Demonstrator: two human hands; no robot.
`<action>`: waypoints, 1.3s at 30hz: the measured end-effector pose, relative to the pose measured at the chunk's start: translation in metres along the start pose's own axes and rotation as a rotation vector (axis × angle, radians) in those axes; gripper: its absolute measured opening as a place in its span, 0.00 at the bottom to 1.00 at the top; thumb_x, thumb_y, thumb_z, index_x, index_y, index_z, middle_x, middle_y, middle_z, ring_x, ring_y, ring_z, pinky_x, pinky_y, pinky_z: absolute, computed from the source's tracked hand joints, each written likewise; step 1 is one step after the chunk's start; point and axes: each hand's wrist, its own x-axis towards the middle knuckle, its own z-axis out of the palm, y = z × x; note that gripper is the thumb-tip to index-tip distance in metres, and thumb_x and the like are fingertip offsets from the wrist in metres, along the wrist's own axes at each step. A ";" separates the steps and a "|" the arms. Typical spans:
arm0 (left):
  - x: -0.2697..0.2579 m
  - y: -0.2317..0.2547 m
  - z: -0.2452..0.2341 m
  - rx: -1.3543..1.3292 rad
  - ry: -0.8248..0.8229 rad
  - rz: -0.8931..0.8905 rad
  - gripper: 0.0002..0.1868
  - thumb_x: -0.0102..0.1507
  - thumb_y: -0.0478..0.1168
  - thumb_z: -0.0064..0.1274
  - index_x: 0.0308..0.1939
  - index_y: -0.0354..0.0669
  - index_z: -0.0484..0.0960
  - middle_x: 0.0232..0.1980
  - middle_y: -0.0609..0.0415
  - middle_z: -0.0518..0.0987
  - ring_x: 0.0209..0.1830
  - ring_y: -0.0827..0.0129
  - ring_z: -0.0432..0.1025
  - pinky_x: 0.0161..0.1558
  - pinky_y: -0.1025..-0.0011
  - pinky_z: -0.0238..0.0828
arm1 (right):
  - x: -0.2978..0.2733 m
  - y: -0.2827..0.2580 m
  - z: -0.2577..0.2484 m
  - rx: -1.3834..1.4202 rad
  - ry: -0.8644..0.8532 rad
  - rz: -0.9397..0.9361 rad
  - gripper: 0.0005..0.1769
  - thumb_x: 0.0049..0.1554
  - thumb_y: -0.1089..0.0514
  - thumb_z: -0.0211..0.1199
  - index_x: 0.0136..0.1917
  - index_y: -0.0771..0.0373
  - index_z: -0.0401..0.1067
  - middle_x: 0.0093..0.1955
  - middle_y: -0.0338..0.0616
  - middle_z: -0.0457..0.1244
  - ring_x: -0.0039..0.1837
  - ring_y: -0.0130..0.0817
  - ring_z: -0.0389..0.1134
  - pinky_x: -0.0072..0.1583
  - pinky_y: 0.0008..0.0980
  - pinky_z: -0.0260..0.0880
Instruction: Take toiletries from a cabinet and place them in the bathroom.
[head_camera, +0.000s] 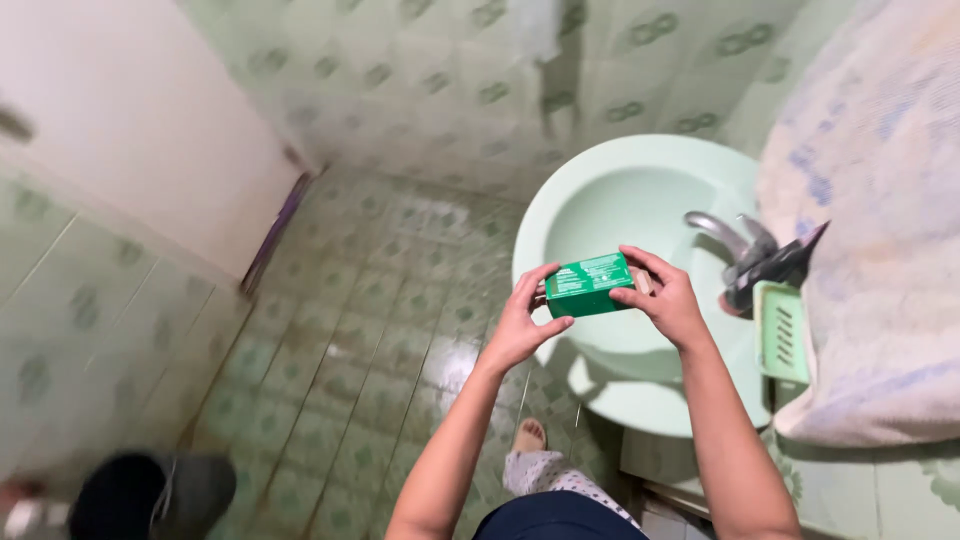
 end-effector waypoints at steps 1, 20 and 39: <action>0.017 0.004 -0.002 -0.007 -0.033 0.003 0.44 0.54 0.35 0.68 0.74 0.47 0.67 0.72 0.51 0.67 0.67 0.60 0.71 0.67 0.63 0.72 | 0.007 0.005 -0.007 -0.003 0.034 -0.001 0.41 0.47 0.62 0.76 0.72 0.68 0.66 0.64 0.49 0.67 0.63 0.34 0.69 0.60 0.33 0.75; 0.226 -0.004 0.077 -0.027 -0.779 0.075 0.28 0.55 0.42 0.69 0.59 0.44 0.80 0.58 0.52 0.79 0.50 0.65 0.75 0.48 0.67 0.75 | -0.011 0.025 -0.053 -0.153 0.877 0.048 0.24 0.66 0.49 0.56 0.70 0.63 0.72 0.62 0.41 0.69 0.60 0.26 0.68 0.62 0.29 0.67; 0.249 0.083 0.163 0.256 -1.058 0.935 0.34 0.50 0.65 0.67 0.44 0.40 0.86 0.32 0.49 0.83 0.32 0.55 0.79 0.35 0.60 0.75 | -0.047 0.128 0.009 1.120 1.070 -0.683 0.22 0.69 0.46 0.49 0.70 0.58 0.66 0.74 0.47 0.60 0.73 0.43 0.62 0.71 0.49 0.62</action>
